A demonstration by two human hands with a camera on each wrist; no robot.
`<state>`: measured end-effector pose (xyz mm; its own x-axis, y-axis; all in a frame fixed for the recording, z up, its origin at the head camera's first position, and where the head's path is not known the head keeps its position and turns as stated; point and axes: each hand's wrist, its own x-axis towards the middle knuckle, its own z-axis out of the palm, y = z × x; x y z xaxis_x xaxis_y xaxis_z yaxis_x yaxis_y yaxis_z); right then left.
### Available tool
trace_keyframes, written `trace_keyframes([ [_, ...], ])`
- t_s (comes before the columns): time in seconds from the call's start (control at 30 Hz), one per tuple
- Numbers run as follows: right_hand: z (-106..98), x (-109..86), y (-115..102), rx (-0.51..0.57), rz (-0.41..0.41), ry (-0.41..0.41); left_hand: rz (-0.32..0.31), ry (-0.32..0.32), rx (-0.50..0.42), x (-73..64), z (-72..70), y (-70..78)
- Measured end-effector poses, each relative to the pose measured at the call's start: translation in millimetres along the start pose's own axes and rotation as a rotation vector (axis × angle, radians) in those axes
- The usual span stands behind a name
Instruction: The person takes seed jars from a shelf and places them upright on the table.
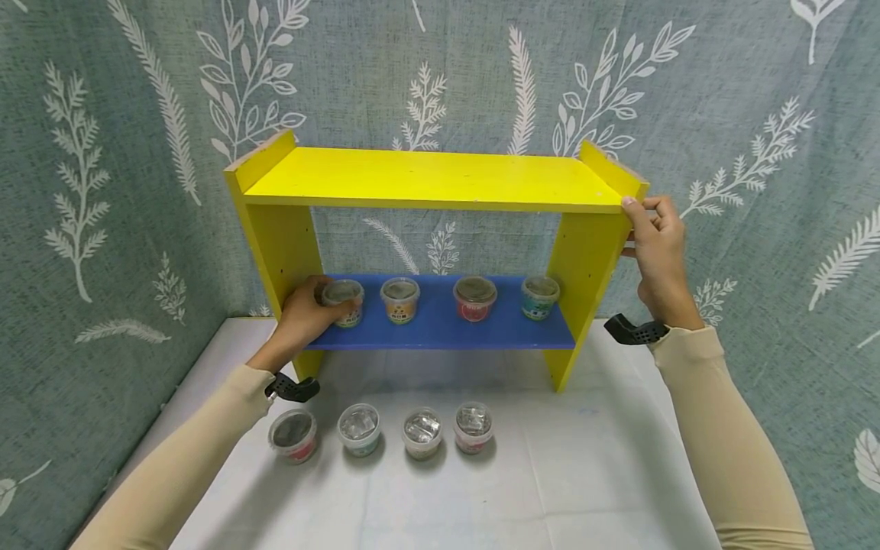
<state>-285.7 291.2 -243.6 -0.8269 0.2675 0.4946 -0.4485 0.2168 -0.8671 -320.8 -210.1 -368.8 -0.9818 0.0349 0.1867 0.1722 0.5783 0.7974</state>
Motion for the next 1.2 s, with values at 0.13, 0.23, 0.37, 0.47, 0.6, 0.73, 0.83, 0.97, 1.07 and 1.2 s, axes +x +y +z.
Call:
trace_keyframes([
  [0.13, 0, -0.1, -1, 0.01, 0.004, -0.006, 0.024, 0.01, 0.021, -2.9, -0.2, 0.0],
  [0.23, 0, -0.4, -1, 0.018, 0.005, -0.01, 0.034, 0.01, 0.029, -5.1, -0.3, -0.1],
  [0.37, 0, -1.6, -1, 0.009, 0.007, -0.011, 0.035, 0.0, 0.021, -8.0, -0.2, -0.6],
  [0.47, -1, -2.4, -1, 0.018, 0.006, -0.012, 0.041, -0.001, 0.023, -9.8, -0.4, -1.2],
  [0.6, -1, -2.8, -1, 0.027, 0.001, -0.013, 0.056, 0.01, 0.039, -12.3, -0.3, -2.0],
  [0.73, -1, -2.8, -2, 0.011, 0.001, -0.011, 0.066, 0.015, 0.047, -16.3, 0.1, -2.7],
  [0.83, -1, -2.5, -1, 0.007, 0.006, -0.01, 0.067, 0.005, 0.043, -20.5, -0.7, -2.3],
  [0.97, -1, -1.3, 0, 0.02, 0.013, -0.008, 0.07, -0.007, 0.046, -24.3, -1.5, -1.1],
  [1.07, -1, -0.6, 0, 0.03, 0.013, -0.007, 0.08, -0.003, 0.052, -25.6, -0.4, -0.9],
  [1.2, 0, -0.8, -1, 0.031, 0.008, -0.005, 0.091, -0.005, 0.043, -28.7, 0.6, 1.1],
])
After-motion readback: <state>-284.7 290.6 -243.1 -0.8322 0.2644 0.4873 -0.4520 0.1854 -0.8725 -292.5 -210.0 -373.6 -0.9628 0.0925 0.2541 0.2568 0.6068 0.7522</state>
